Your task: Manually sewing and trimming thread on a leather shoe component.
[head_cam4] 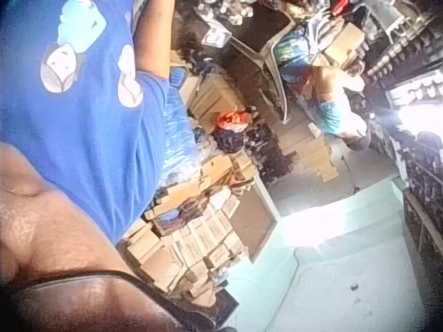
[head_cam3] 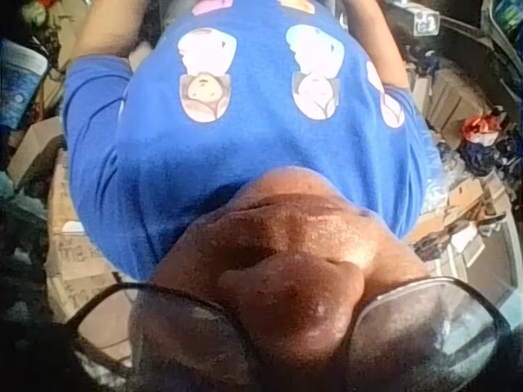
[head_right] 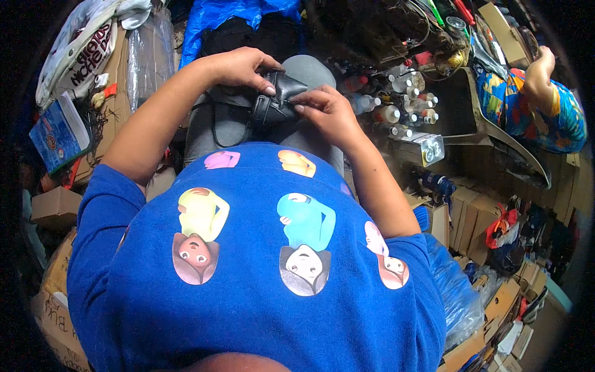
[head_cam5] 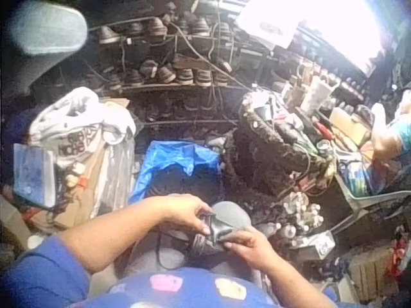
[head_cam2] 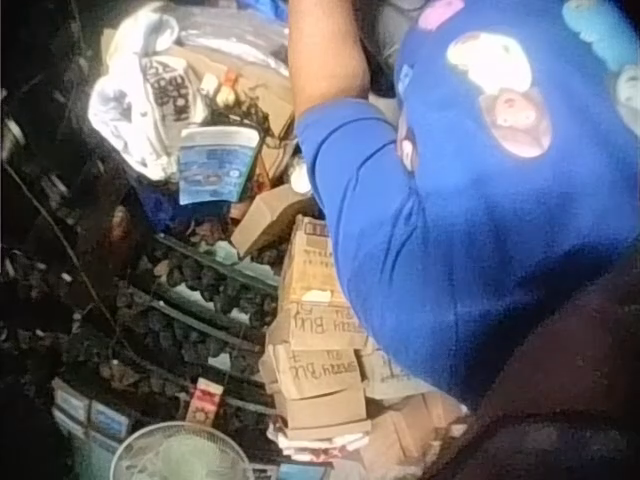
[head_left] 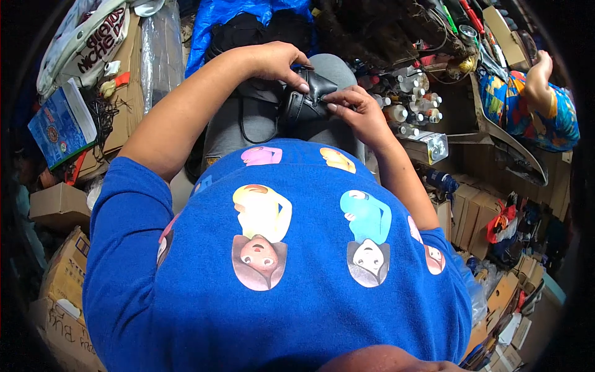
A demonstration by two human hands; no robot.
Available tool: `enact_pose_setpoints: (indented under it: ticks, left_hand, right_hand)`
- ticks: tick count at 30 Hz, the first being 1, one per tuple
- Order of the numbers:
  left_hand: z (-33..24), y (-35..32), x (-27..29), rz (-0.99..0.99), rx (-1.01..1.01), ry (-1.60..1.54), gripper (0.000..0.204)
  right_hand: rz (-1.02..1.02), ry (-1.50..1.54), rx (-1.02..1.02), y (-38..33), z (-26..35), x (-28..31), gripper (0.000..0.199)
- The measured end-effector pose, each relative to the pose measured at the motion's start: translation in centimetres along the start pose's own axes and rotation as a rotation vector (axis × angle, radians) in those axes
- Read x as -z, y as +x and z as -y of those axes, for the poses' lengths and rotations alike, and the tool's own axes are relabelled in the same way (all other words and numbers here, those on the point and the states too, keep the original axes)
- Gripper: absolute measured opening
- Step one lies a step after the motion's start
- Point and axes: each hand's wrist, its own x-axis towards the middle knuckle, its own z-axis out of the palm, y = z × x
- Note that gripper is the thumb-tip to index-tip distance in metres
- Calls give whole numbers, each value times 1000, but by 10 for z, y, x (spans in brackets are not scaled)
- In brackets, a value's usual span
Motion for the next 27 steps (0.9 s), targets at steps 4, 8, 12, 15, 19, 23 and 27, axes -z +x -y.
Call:
enact_pose_setpoints:
  ticks: [4,8,12,15,19,23,27]
  left_hand:
    - [10,5,-9,-66,-27,62,60]
    - [13,5,-20,-176,-93,-31,54]
    - [18,6,-33,-313,-99,-58,53]
    - [19,8,-38,-327,-55,-65,56]
    - [11,-9,-39,-525,-184,-69,41]
    - [7,-37,-31,-551,-235,89,40]
    - [-12,-55,-27,-567,-168,-62,22]
  right_hand:
    - [30,53,22,4,-15,0,17]
    - [32,149,44,6,-27,-2,17]
    - [2,152,64,5,-29,-7,16]
    - [-106,144,42,6,-24,-19,14]
    - [-179,19,169,3,-8,-16,14]
    - [-123,-89,208,-4,-6,-8,17]
    - [-17,-36,141,-1,-16,0,24]
